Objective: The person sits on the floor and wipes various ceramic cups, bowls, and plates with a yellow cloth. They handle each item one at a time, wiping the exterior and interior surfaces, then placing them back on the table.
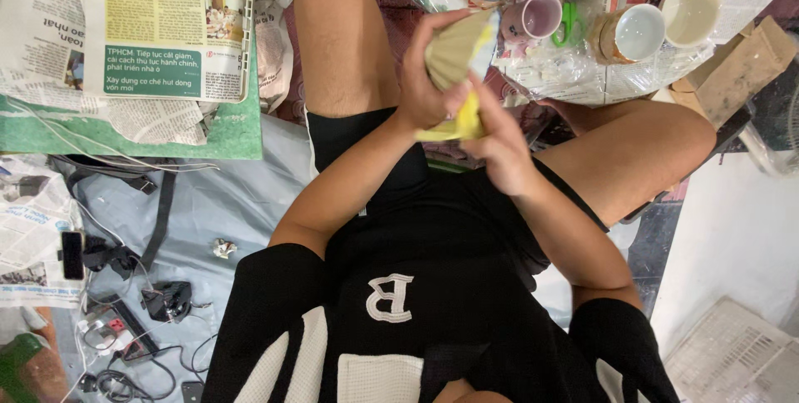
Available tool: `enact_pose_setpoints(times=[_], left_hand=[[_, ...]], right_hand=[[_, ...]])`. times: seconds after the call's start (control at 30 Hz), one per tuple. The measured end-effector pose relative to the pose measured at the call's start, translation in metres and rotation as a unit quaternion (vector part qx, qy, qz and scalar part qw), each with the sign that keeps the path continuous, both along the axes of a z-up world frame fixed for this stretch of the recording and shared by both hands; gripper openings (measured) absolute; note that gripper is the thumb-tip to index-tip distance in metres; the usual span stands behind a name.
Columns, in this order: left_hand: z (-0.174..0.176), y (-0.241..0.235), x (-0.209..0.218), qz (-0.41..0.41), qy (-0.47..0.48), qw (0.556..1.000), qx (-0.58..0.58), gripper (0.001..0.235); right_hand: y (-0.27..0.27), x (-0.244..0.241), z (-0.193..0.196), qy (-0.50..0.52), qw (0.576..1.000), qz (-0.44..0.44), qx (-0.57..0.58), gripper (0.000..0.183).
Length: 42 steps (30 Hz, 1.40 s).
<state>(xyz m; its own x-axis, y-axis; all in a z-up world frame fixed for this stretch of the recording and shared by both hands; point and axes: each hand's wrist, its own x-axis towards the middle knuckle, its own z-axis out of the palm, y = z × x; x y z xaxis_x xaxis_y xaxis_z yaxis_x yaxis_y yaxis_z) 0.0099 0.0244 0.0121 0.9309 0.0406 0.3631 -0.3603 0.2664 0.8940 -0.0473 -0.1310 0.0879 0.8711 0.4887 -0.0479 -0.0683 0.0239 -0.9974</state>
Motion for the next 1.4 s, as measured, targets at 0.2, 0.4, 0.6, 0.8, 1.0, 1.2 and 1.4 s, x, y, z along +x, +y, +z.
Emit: enact_pose_setpoints(times=[0.2,0.4,0.6,0.8,1.0,1.2,1.4], left_hand=[[0.007,-0.007,-0.001,-0.010,-0.049,0.997,0.057,0.089],[-0.007,-0.004,-0.007,-0.078,0.029,0.978,-0.189,0.091],[-0.018,-0.006,-0.003,-0.098,0.088,0.962,-0.239,0.079],[-0.031,-0.021,-0.005,-0.165,0.166,0.942,-0.241,0.063],[-0.038,-0.022,0.003,-0.226,0.224,0.930,-0.181,0.057],[-0.035,-0.019,-0.001,-0.188,0.221,0.940,-0.180,0.059],[-0.030,-0.009,-0.001,-0.162,0.160,0.953,-0.201,0.062]], right_hand=[[0.007,-0.010,-0.038,0.094,0.958,-0.219,0.161,0.073],[0.001,-0.013,-0.013,-0.319,0.915,-0.029,-0.246,0.050],[-0.021,0.025,0.013,-0.445,0.799,0.071,-0.397,0.045],[-0.062,0.053,0.010,-0.581,0.625,0.088,-0.514,0.043],[-0.077,0.058,-0.005,-0.634,0.509,0.100,-0.573,0.050],[-0.037,0.027,-0.036,-0.326,0.884,0.090,-0.322,0.048],[-0.037,0.018,-0.019,-0.384,0.866,0.089,-0.307,0.047]])
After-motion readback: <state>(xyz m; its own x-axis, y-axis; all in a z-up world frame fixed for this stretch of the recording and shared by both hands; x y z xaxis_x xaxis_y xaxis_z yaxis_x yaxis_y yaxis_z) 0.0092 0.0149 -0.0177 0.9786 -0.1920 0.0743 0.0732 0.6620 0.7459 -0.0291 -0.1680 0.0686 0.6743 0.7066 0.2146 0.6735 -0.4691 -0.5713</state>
